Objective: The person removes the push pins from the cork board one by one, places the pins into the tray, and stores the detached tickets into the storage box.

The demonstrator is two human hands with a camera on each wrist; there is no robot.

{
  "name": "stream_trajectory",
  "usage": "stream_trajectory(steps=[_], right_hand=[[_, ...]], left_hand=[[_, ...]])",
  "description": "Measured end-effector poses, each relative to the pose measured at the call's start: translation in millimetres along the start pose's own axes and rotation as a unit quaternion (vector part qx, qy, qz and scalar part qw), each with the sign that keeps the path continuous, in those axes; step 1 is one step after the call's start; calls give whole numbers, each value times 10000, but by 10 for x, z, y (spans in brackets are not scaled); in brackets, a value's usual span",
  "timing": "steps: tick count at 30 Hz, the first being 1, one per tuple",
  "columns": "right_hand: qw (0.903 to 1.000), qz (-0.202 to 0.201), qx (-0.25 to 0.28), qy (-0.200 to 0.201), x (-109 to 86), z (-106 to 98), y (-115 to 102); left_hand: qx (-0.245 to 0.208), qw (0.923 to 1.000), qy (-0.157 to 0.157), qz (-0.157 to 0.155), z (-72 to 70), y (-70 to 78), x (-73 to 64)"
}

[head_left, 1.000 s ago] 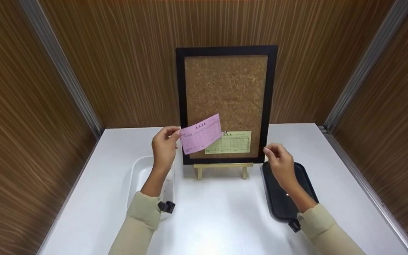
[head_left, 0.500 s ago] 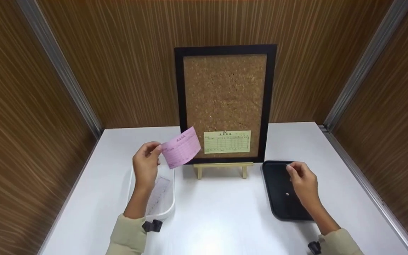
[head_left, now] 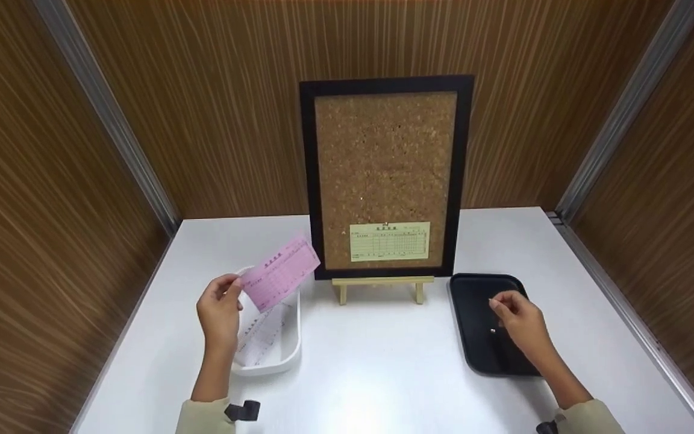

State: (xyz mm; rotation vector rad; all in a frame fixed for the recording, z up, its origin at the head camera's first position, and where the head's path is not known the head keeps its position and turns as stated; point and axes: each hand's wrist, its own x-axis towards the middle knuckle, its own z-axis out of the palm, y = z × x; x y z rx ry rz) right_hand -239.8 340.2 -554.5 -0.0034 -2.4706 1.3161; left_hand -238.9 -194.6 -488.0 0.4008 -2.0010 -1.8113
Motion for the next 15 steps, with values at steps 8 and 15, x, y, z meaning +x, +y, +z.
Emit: stream_trajectory(steps=[8,15], right_hand=[[9982,413,21,-435,-28,-27,121],[9959,724,100,-531,-33,-94,238]], left_hand=[[191,9990,295,-288,-213,-239,2],[501,9970,510,-305,-290,-401,-48]])
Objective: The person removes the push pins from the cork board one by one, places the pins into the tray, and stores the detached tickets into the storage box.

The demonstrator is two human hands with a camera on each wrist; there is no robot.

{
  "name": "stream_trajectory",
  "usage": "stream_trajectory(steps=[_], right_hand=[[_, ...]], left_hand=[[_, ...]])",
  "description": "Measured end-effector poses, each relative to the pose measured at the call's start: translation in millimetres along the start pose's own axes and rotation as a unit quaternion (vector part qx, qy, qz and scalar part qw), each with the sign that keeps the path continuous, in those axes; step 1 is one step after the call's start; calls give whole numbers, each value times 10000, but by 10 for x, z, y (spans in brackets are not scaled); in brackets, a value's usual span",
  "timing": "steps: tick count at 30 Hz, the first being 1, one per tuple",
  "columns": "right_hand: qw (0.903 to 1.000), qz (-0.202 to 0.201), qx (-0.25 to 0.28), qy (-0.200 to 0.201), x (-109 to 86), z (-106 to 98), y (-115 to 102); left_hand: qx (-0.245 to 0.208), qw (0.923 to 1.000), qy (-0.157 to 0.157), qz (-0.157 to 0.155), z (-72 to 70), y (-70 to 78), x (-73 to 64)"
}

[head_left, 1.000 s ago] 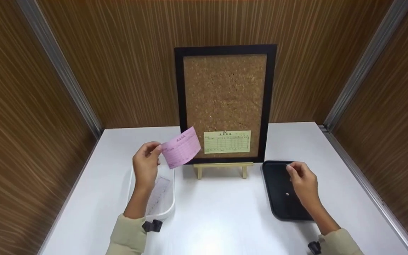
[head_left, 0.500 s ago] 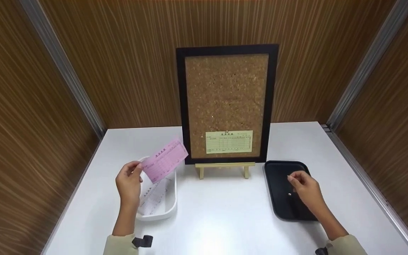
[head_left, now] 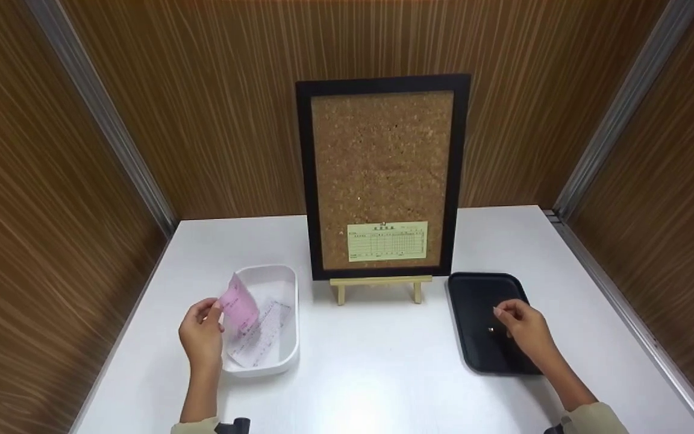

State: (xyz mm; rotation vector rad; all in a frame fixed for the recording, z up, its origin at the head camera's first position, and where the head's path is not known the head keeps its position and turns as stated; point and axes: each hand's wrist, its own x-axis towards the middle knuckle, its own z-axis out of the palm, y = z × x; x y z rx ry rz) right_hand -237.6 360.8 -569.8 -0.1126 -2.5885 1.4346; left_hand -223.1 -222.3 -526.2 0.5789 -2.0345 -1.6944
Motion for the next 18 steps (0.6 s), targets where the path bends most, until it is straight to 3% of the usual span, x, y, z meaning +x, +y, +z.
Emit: stream_trajectory(steps=[10,18], right_hand=[[9995,175,-216,-170,-9,-131,90],[9962,325,-708,-397,-26,-150,119]], left_hand=[[646,9977,201,-75,-80,-143,-60],[1442,9889,289,-205,-121,-172,-71]])
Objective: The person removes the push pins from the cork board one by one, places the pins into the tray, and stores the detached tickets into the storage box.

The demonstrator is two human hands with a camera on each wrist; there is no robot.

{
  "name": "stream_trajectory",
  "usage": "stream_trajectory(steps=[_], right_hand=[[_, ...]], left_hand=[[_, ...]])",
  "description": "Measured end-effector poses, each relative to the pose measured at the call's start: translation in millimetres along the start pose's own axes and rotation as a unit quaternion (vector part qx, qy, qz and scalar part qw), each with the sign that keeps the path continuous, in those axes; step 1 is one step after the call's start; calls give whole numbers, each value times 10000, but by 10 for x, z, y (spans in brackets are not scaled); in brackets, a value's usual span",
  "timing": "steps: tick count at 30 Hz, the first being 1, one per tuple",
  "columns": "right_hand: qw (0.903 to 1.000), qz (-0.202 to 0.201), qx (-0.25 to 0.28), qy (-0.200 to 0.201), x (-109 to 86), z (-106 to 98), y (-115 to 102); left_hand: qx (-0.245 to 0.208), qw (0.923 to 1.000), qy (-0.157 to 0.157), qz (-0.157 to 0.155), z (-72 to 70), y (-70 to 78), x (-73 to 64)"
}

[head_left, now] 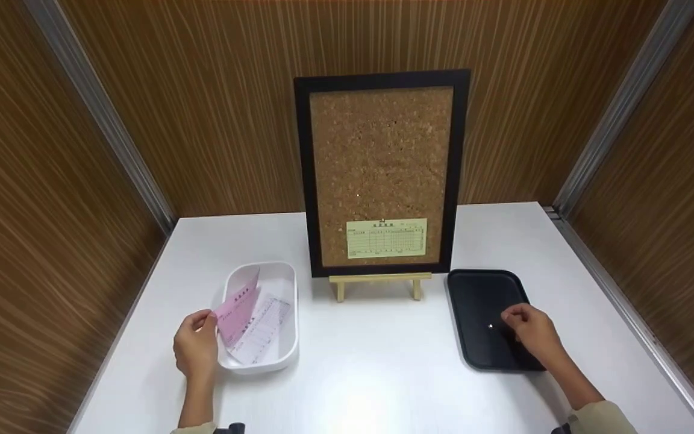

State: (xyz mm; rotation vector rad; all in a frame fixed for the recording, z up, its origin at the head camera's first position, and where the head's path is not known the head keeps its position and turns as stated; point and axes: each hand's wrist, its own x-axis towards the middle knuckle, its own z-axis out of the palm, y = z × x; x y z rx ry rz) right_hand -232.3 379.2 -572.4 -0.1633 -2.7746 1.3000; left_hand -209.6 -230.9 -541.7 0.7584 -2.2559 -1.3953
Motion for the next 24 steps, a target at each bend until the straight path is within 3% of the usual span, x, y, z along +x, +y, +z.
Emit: stream_trajectory(steps=[6,9,14,18,24], right_hand=[[10000,-9,-57,-43,5,8,5],[10000,-1,-41,-38,5,9,3],[10000,35,-15,-51,0,20,-10],[9999,64,-58,-68,-13,23,-10],[9998,101,-144,-30,-21,-9,-5]], left_hand=[[-319,9994,-147,-77,74,95,15],[-948,9951,-260,-115,144,210,44],[-1990,9792,-341,-212,218,311,95],[-1839,9817,-299,-383,231,242,76],[-722,9957,-239,-533,206,132,-9]])
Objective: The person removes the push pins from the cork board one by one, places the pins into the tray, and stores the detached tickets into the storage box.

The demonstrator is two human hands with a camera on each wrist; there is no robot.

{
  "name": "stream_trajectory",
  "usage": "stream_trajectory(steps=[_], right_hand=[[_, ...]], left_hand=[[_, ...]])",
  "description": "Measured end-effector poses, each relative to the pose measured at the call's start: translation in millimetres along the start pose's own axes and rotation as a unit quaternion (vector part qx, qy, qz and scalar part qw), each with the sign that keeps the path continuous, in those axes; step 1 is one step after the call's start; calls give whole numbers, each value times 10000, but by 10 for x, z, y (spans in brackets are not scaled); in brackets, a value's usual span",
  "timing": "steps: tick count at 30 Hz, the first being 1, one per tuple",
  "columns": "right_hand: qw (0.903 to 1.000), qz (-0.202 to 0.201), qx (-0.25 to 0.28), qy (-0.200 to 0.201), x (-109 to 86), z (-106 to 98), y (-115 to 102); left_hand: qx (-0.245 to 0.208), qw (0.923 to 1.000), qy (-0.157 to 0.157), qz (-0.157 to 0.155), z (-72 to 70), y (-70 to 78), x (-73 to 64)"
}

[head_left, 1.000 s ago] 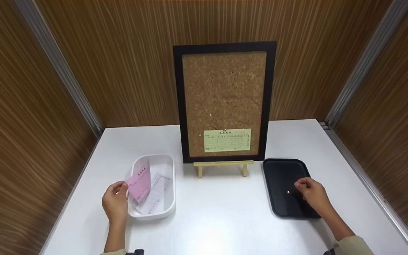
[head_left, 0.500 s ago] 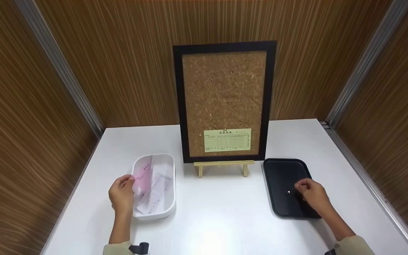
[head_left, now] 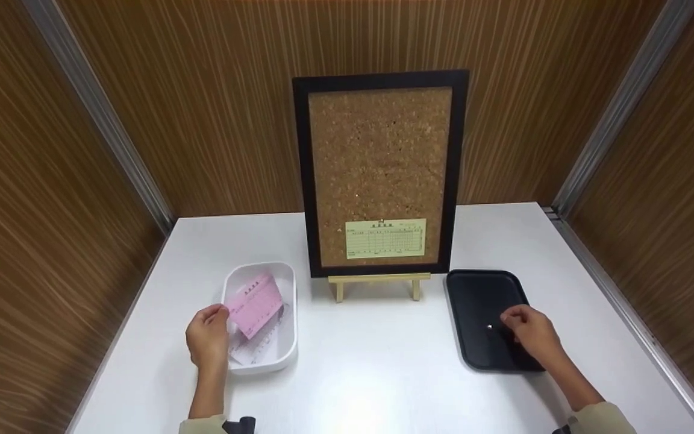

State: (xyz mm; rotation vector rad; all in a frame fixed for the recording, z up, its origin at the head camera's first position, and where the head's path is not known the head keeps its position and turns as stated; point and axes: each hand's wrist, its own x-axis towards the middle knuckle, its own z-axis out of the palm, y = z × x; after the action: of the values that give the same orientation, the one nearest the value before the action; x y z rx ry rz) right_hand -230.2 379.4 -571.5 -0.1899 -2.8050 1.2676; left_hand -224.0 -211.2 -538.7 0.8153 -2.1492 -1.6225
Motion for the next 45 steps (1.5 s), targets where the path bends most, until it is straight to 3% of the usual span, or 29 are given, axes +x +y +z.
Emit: stream_trajectory(steps=[7,16,23,35,45], right_hand=[[9995,90,-190,-227,-20,3,3],[9985,129,-314,-421,-39,22,-11],[9976,191,-421,-518,-43,17,-5],[9964,190,-608,-564,-43,5,-22],[9988,-141,-472,48,-32,7,-246]], left_hand=[[997,9936,343,399,-20,-94,-38],[1525,9839,805,467,-84,-177,-27],[1680,9806,854,530,-97,-193,-56],[1923,9765,483,844,-78,-156,-124],[1950,9716,516,1236,-7,14,-121]])
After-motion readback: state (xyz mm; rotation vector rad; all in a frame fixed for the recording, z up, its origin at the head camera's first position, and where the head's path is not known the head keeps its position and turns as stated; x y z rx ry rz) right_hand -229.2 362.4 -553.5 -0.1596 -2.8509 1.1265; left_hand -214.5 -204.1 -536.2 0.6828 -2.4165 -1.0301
